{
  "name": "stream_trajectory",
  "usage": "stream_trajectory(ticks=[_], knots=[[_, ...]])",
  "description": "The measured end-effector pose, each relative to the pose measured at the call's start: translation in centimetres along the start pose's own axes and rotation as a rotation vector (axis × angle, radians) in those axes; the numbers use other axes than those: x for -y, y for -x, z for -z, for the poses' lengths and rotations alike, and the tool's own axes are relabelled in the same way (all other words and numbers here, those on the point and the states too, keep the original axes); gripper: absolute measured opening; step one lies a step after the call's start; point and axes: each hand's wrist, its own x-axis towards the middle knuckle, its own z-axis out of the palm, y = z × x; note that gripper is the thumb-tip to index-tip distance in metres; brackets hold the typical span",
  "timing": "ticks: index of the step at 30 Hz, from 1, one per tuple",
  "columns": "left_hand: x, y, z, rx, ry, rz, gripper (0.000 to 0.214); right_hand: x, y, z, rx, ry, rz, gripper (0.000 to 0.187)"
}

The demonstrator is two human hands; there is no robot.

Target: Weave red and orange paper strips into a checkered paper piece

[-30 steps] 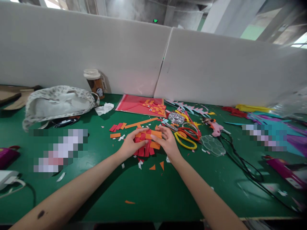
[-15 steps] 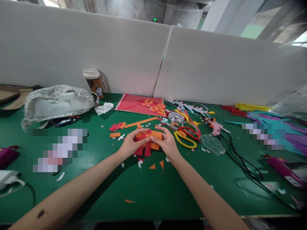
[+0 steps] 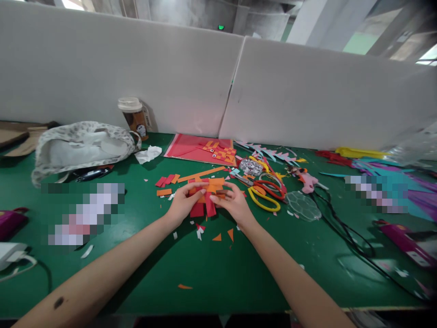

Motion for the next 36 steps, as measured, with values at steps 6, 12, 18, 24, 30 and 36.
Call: stream_trajectory(ticks=[6,12,18,24,30,36], knots=[[-0.14,-0.1,0.0,-0.05,0.05,-0.021,0.027,0.19,0.24,-0.16,0.019,-0.014,-0.063,0.068],[-0.07,-0.08,-0.05,-0.036,0.063,-0.046,0.028,0.28,0.36,-0.29,-0.024,-0.03,-0.084,0.072],[-0.04,-0.02,-0.07,0.025,0.113,0.013,0.034,0.39,0.47,-0.59,-0.049,-0.048,-0.075,0.078],[-0.19,0.06,-0.2,0.069,0.215,0.033,0.036,0.24,0.4,-0.56,-0.037,-0.053,-0.069,0.079],[-0.33,0.13,-0.24,0.111,0.359,0.071,0.037,0.1,0.32,-0.27,-0.021,0.004,-0.021,0.077],[-0.87,0.27,-0.35,0.187,0.463,0.091,0.045,0.25,0.38,-0.39,-0.06,-0.022,-0.003,0.077]])
